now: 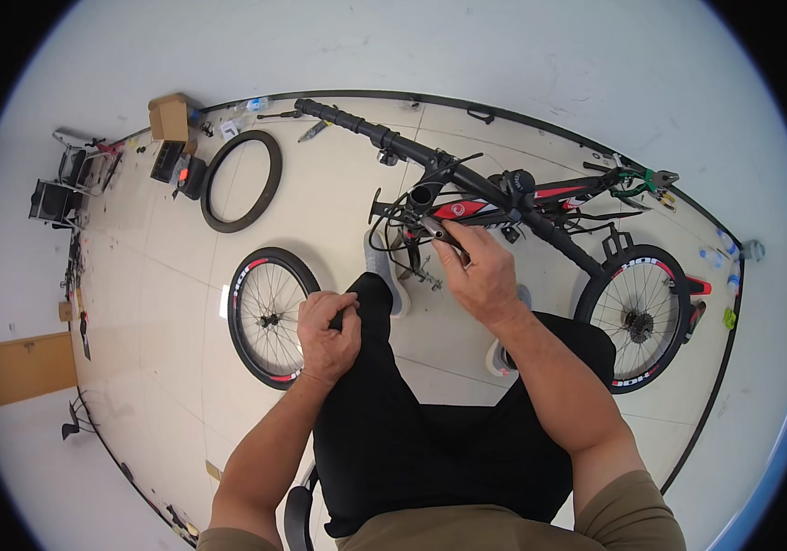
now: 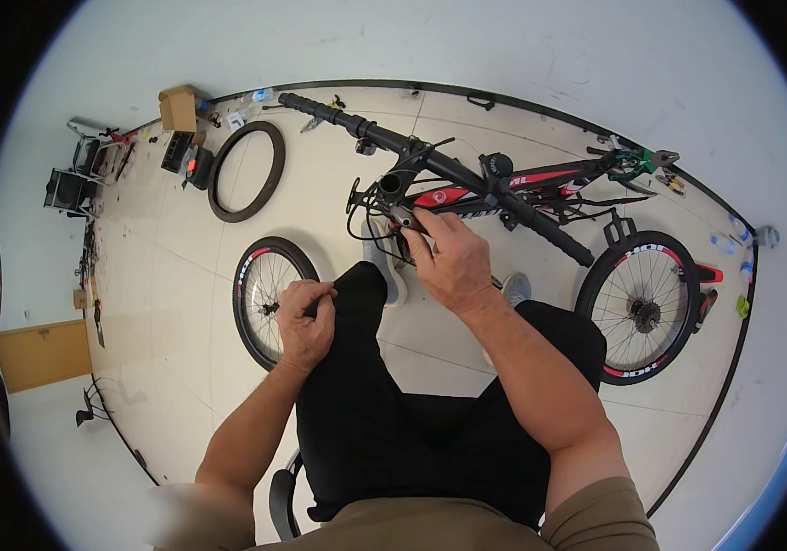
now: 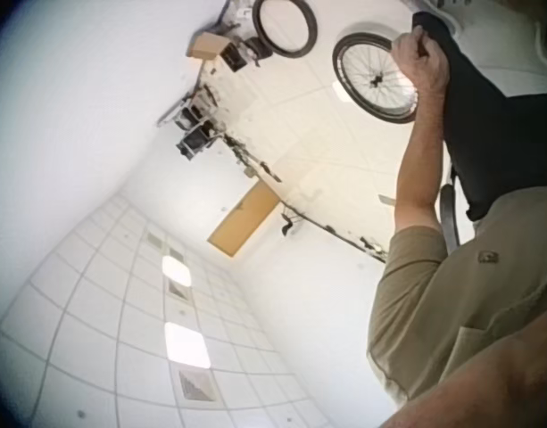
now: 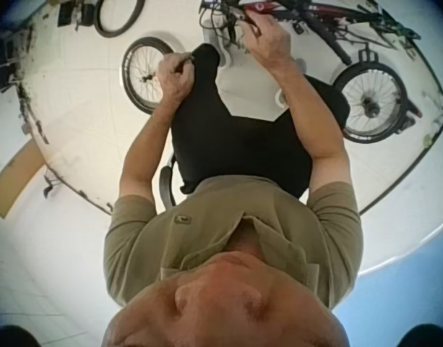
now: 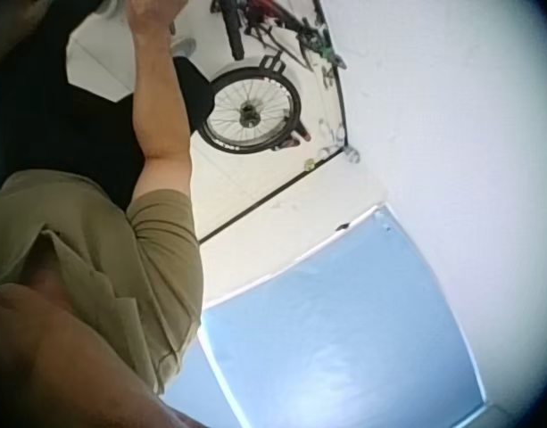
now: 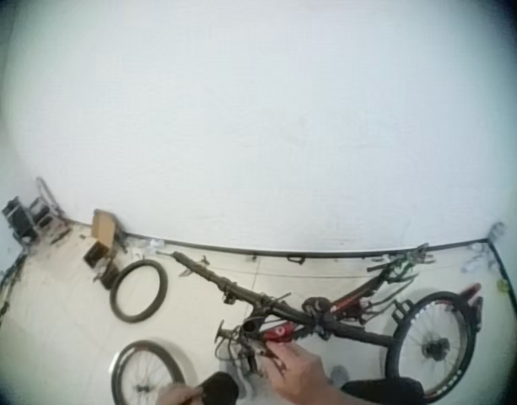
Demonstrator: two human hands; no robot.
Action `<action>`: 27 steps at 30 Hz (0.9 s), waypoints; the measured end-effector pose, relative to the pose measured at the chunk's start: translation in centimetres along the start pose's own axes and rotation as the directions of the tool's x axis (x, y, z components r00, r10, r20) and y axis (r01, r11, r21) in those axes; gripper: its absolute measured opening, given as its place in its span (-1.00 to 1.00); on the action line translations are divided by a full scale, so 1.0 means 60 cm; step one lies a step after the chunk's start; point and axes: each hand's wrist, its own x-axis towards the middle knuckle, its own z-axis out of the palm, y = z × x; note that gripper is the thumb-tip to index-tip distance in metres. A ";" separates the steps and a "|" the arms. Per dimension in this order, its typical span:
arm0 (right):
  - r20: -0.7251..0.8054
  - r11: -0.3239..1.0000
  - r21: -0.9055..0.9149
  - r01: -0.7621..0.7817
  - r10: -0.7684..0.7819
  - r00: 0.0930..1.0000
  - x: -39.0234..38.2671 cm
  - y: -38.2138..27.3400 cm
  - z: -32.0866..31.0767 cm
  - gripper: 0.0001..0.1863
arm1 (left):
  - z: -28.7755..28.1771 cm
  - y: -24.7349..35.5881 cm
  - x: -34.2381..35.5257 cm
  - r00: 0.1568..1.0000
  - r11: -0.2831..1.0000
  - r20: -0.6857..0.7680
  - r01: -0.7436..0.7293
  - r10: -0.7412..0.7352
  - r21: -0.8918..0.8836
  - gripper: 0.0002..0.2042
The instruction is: The person uses an adjustable wrench to loosen and tighten bolts on the bicycle handlebar stem and headset area. The person then removes the handlebar assembly from the frame and reattaches it, securing it with the wrench.
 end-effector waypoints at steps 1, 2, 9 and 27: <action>0.006 1.000 0.001 0.001 -0.001 1.000 0.000 0.001 -0.001 -0.74 | 0.000 0.000 0.000 1.000 1.000 -0.001 0.000 0.000 0.001 -0.86; 0.012 1.000 0.003 0.001 -0.001 1.000 0.001 0.003 -0.002 -0.74 | 0.000 0.001 0.000 1.000 1.000 -0.003 0.000 0.000 0.002 -0.86; 0.022 1.000 0.018 -0.011 0.010 1.000 0.000 0.005 0.000 -0.79 | 0.001 -0.002 -0.001 1.000 1.000 -0.009 0.004 -0.004 -0.006 -0.86; 0.761 0.192 0.328 -0.925 0.526 0.379 0.064 -0.004 -0.041 -0.58 | -0.001 0.003 0.001 1.000 1.000 0.028 0.001 -0.001 0.020 -0.85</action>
